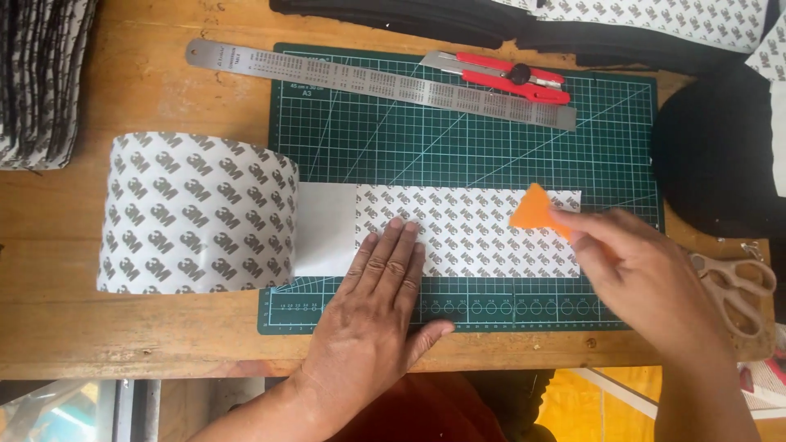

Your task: Cutting a strip of double-sided adhesive tape and applying it to a workpiece, then smoothing it with a scraper.

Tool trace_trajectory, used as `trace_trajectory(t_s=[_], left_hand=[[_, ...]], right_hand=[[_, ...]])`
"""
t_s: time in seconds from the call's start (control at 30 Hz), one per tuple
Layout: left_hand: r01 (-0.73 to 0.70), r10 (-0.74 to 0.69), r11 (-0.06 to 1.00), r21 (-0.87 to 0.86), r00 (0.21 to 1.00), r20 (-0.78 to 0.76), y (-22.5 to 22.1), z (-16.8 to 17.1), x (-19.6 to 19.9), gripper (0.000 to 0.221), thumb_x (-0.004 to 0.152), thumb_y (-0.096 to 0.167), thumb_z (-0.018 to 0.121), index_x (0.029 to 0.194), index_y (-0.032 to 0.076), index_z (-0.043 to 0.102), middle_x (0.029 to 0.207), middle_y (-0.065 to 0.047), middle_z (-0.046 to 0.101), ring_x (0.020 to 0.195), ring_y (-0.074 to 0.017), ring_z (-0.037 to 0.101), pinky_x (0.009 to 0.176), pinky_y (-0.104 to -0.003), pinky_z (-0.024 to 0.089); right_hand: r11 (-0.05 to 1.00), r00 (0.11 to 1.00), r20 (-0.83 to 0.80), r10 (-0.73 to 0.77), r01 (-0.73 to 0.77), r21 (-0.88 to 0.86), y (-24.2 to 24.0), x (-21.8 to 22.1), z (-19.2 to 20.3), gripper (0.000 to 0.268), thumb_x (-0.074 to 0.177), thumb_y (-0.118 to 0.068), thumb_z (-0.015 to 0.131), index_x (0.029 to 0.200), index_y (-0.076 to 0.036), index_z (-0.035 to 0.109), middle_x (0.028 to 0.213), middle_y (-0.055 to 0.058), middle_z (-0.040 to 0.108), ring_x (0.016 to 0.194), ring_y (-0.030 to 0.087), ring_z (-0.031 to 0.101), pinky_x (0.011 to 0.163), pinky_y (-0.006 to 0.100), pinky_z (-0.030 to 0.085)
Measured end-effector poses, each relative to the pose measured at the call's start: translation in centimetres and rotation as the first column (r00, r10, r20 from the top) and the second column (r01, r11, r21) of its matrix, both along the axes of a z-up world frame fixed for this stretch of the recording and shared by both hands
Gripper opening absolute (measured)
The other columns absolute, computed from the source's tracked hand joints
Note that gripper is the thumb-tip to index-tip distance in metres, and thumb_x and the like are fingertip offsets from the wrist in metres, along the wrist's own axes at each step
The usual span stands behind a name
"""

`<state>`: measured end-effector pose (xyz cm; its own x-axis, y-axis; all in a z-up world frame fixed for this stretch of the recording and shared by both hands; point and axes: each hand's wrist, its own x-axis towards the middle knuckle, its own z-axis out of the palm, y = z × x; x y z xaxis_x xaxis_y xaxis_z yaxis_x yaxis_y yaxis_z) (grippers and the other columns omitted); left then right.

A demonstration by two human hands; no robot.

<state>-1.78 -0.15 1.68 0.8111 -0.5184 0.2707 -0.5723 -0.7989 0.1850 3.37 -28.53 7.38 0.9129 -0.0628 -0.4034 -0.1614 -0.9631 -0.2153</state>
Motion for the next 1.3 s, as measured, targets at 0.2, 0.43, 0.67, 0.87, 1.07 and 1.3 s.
trace_trajectory(t_s=[0.2,0.43,0.67,0.87,1.07,1.3], left_hand=[[-0.003,0.002,1.0,0.03,1.0,0.027,-0.1,0.0,0.1,0.082,0.105,0.061,0.037,0.145,-0.009,0.05,0.157,-0.027,0.043,0.151,-0.0367,0.037,0.127,-0.046,0.027],[0.014,-0.014,1.0,-0.02,1.0,0.01,-0.1,0.1,0.1,0.081,0.105,0.059,0.043,0.145,-0.01,0.048,0.157,-0.028,0.041,0.15,-0.0373,0.037,0.127,-0.046,0.029],[-0.024,0.015,0.988,0.151,0.998,0.059,-0.1,0.6,0.0,0.085,0.106,0.064,0.027,0.147,-0.006,0.048,0.16,-0.025,0.041,0.153,-0.0349,0.033,0.129,-0.044,0.023],[-0.007,-0.002,0.995,0.097,0.996,0.093,0.0,0.5,-1.0,0.077,0.108,0.059,0.036,0.148,-0.006,0.05,0.158,-0.027,0.042,0.152,-0.0374,0.036,0.128,-0.047,0.026],[-0.012,0.022,0.975,-0.222,0.999,0.045,0.9,1.0,-2.3,0.069,0.104,0.053,0.051,0.129,-0.011,0.064,0.137,-0.029,0.062,0.134,-0.0408,0.057,0.116,-0.053,0.042],[-0.009,0.017,0.986,-0.166,0.999,0.048,1.4,0.0,-2.4,0.075,0.105,0.057,0.043,0.129,-0.011,0.065,0.135,-0.027,0.064,0.135,-0.0386,0.056,0.121,-0.05,0.037]], right_hand=[[0.974,0.919,0.385,0.082,0.008,-0.227,-7.1,-3.7,-3.3,0.041,0.106,-0.014,0.057,0.141,-0.025,0.074,0.12,0.003,0.075,0.096,0.028,0.071,0.078,0.048,0.052],[0.986,0.987,0.013,-0.159,0.158,0.06,-2.1,-5.8,-1.3,0.05,0.096,-0.043,0.052,0.145,-0.043,0.064,0.086,-0.001,0.062,0.066,0.018,0.064,0.068,0.037,0.048],[0.95,0.955,0.288,-0.077,0.158,-0.269,-2.7,-7.2,-1.2,0.045,0.106,-0.035,0.052,0.149,-0.026,0.065,0.13,0.007,0.07,0.119,0.029,0.065,0.086,0.05,0.055],[0.997,0.97,0.23,0.073,-0.079,0.017,2.9,-6.1,-0.9,0.049,0.097,-0.035,0.053,0.145,-0.029,0.059,0.104,0.0,0.067,0.083,0.024,0.071,0.068,0.048,0.058],[0.932,0.906,0.224,0.359,-0.363,-0.026,7.6,-3.9,-2.4,0.047,0.1,-0.037,0.048,0.146,-0.026,0.052,0.091,0.004,0.061,0.046,0.018,0.062,0.037,0.033,0.058],[0.883,0.86,0.198,0.469,-0.459,-0.097,11.4,-0.5,-3.0,0.049,0.105,-0.038,0.044,0.152,-0.025,0.047,0.093,0.012,0.062,0.037,0.014,0.057,0.026,0.026,0.051]])
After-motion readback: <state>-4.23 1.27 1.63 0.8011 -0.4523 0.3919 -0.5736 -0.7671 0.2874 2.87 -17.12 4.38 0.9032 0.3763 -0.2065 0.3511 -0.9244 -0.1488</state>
